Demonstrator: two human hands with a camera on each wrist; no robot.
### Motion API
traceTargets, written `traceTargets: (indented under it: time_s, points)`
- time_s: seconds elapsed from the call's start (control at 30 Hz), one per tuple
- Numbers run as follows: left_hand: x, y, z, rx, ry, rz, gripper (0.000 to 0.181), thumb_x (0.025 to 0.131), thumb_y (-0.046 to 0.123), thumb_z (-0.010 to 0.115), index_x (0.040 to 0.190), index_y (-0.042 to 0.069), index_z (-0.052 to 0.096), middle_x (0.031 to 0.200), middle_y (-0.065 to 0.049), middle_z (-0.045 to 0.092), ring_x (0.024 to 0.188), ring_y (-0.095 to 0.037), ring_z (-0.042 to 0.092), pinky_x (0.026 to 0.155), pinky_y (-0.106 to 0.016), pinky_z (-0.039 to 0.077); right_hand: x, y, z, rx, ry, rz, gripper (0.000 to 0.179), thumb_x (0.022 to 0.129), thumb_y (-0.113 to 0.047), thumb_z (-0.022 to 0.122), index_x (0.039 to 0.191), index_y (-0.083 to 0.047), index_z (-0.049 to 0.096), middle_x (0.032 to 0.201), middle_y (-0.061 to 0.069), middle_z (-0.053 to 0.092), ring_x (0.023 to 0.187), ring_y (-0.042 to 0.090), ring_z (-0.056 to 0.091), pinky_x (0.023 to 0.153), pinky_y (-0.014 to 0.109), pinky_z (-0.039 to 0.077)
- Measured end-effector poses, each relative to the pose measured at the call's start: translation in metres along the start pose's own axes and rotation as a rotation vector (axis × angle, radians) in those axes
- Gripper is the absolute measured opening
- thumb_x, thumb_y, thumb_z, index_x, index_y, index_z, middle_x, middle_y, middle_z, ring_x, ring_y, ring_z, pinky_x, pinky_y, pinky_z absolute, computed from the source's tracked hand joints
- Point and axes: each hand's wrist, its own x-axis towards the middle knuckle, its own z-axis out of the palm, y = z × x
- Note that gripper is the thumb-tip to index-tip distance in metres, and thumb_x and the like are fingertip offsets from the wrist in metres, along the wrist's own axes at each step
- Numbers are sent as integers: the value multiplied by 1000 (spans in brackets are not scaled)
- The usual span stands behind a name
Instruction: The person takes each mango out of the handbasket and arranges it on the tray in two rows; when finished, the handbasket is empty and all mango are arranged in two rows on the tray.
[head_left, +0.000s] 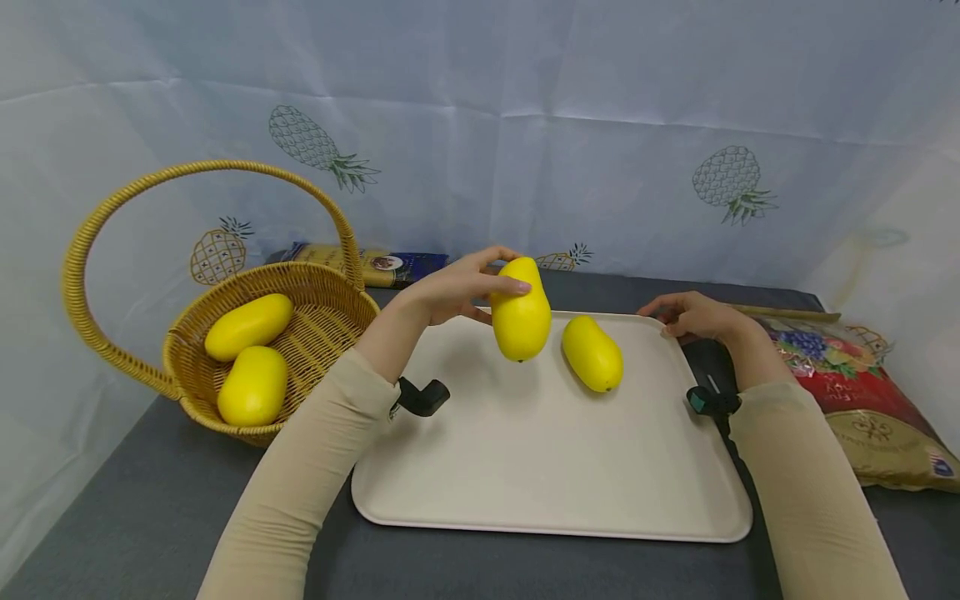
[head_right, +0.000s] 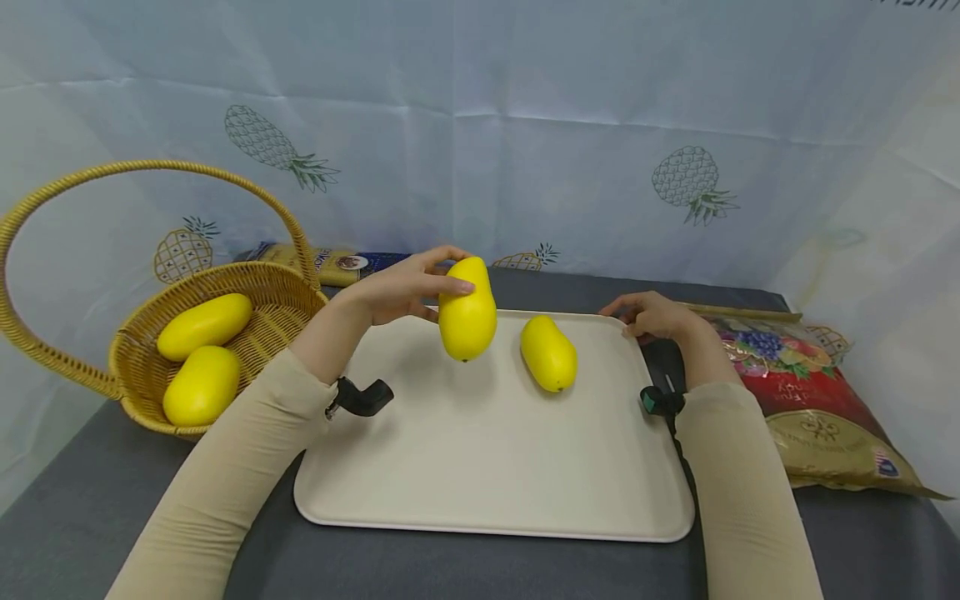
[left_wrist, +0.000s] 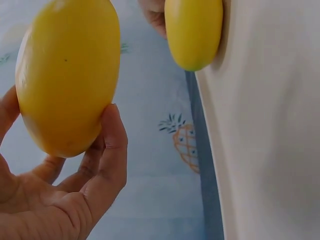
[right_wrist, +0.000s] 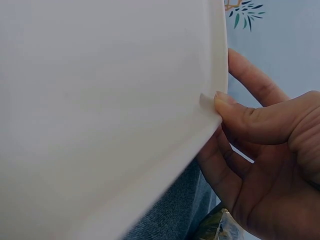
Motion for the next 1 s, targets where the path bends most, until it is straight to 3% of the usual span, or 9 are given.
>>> traceTargets:
  time_s: [0.4,0.7,1.0]
  points:
    - [15,-8,18,-28,39,-79,62,92,35,66,147,26,38,140,-8,49,118,-33,61,97,-46,56,-1,-1,0,-12,6,-2,47,95,1,54,141,1,48,105,16,59,83,19,59,73,28,56]
    - [25,-17,29,55,59,-104,62,92,37,67,146,25,40,143,-9,47,119,-35,59,97,-46,56,1,1,-1,-6,1,-4,48,95,2,54,142,0,47,104,16,61,83,19,60,73,28,57]
    - [32,-27,33,101,53,-212,62,91,36,70,144,23,41,147,-9,43,119,-35,57,96,-43,57,2,3,-1,-1,1,-2,48,95,1,54,142,0,47,105,16,61,84,20,60,74,28,57]
